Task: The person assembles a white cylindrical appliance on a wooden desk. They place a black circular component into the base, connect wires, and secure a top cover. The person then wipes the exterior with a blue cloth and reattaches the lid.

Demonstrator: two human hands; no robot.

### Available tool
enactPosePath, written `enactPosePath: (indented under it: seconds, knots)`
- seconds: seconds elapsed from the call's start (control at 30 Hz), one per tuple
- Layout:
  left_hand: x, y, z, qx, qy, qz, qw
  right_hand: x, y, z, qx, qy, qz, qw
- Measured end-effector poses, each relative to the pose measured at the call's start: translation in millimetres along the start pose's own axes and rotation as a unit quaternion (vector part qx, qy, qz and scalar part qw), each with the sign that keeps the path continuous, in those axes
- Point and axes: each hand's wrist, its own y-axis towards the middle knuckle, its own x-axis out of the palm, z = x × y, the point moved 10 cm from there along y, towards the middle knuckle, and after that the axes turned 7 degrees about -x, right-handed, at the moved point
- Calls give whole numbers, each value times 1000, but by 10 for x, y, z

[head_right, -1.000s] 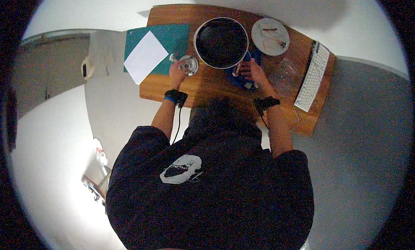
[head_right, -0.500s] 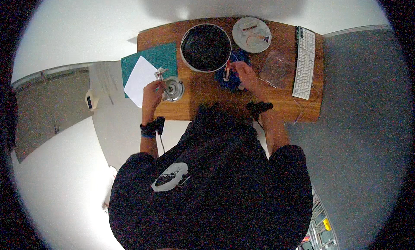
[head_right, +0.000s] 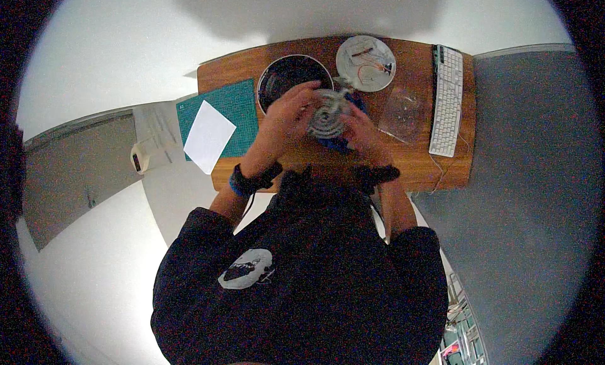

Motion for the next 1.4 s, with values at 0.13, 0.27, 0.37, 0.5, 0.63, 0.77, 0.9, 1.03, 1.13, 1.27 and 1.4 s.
enactPosePath:
  seconds: [0.13, 0.27, 0.37, 0.5, 0.63, 0.77, 0.9, 1.03, 1.13, 1.27, 1.4]
  knots:
    - [141, 159, -452, -40, 94, -10, 995, -1025, 94, 19, -116, -189, 109, 969]
    - [121, -66, -1199, -118, 331, -9, 936, -1619, 287, -42, -167, -132, 199, 957]
    - [122, -325, -1673, -170, 316, -13, 933, -1831, 499, -104, -258, -616, 154, 728]
    - [-85, -544, -1961, -170, 213, 39, 961, -2286, 991, 72, -242, -532, 159, 796]
    - [-189, -704, -2237, -211, 181, 84, 957, -2054, 1155, 10, -275, -572, 146, 759]
    - [-269, -638, -2372, -206, 155, 128, 958, -2074, 1129, 42, -274, -562, 169, 762]
    - [-415, -689, -2363, -220, 129, 156, 954, -1074, 817, -207, -140, -652, 170, 725]
    - [-520, -601, -2341, -215, 87, 154, 961, -940, 908, 60, -101, -539, 106, 830]
    - [-592, -640, -2395, -245, 50, 161, 955, -155, 988, 350, -17, -186, 41, 982]
    - [-574, -646, -2260, -171, 94, 188, 963, 58, 1196, 1010, 55, -461, -58, 884]
    - [-296, -734, -1793, -55, 128, 136, 981, 21, 1346, 1237, 32, -478, -32, 877]
